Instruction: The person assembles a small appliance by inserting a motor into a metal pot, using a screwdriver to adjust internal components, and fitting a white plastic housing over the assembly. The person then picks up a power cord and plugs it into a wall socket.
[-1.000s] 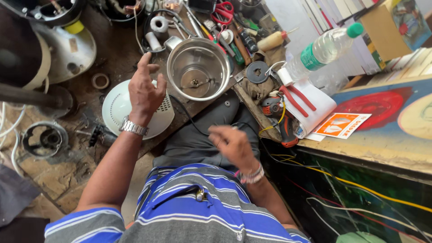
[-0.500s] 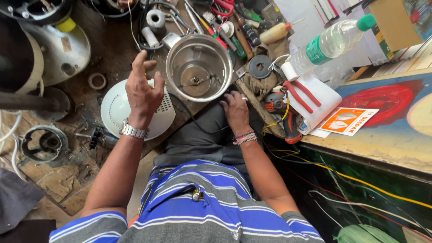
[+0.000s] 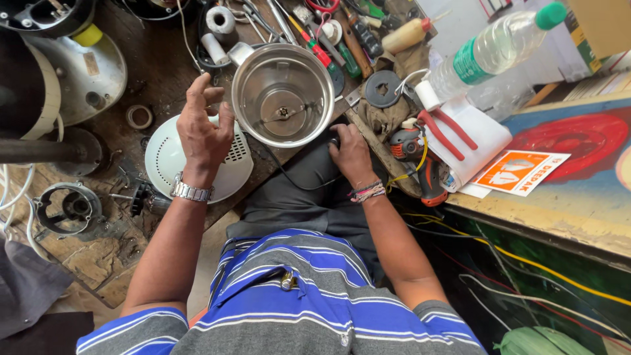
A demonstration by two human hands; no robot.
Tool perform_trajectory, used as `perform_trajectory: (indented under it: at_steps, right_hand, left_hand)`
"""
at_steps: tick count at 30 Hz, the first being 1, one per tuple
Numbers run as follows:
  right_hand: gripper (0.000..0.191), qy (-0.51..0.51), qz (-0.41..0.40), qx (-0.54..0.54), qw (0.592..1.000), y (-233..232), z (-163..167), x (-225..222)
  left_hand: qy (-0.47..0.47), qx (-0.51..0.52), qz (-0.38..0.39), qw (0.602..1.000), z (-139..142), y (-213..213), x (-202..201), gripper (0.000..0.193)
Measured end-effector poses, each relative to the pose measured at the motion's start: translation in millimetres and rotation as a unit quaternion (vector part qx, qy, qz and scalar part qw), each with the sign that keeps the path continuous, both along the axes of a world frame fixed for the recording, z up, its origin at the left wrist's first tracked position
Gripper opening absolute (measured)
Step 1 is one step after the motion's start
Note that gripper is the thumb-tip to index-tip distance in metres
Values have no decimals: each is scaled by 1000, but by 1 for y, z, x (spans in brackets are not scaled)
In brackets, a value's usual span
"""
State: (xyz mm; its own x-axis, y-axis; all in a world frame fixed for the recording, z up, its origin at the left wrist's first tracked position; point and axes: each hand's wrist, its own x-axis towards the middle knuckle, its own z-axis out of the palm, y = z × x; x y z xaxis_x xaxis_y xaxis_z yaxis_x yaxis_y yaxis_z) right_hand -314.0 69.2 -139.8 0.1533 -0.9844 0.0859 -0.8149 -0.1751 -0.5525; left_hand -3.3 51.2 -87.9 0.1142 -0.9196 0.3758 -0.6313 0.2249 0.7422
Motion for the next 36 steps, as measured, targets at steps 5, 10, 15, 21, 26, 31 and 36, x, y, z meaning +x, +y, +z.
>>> perform_trajectory:
  at_steps: [5,10,15,21,26,31,36]
  right_hand:
    - [21,-168,-15,122,978,-10,12,-18]
    - [22,-620,-95,221,747,-59,49,-36]
    - [30,-725,-70,261,634,-104,72,-46]
    - [35,-728,-134,254,622,-170,85,-40]
    - [26,-372,-28,60,926,-195,97,-36]
    - [27,-331,9,-2,944,-217,125,-28]
    - [58,-636,-109,108,756,-186,88,-27]
  left_hand:
    - [13,-13,-2,1000,0,-3,-2,48]
    - [23,28,13,999,2,-2,-1,45]
    - [36,1,17,999,6,-5,-2,42]
    - [70,15,29,997,10,-7,-3,37]
    - [33,-2,34,999,10,-3,1,38]
    - [-6,-67,43,997,12,-11,0,40]
    - [60,26,37,997,11,-8,-2,36]
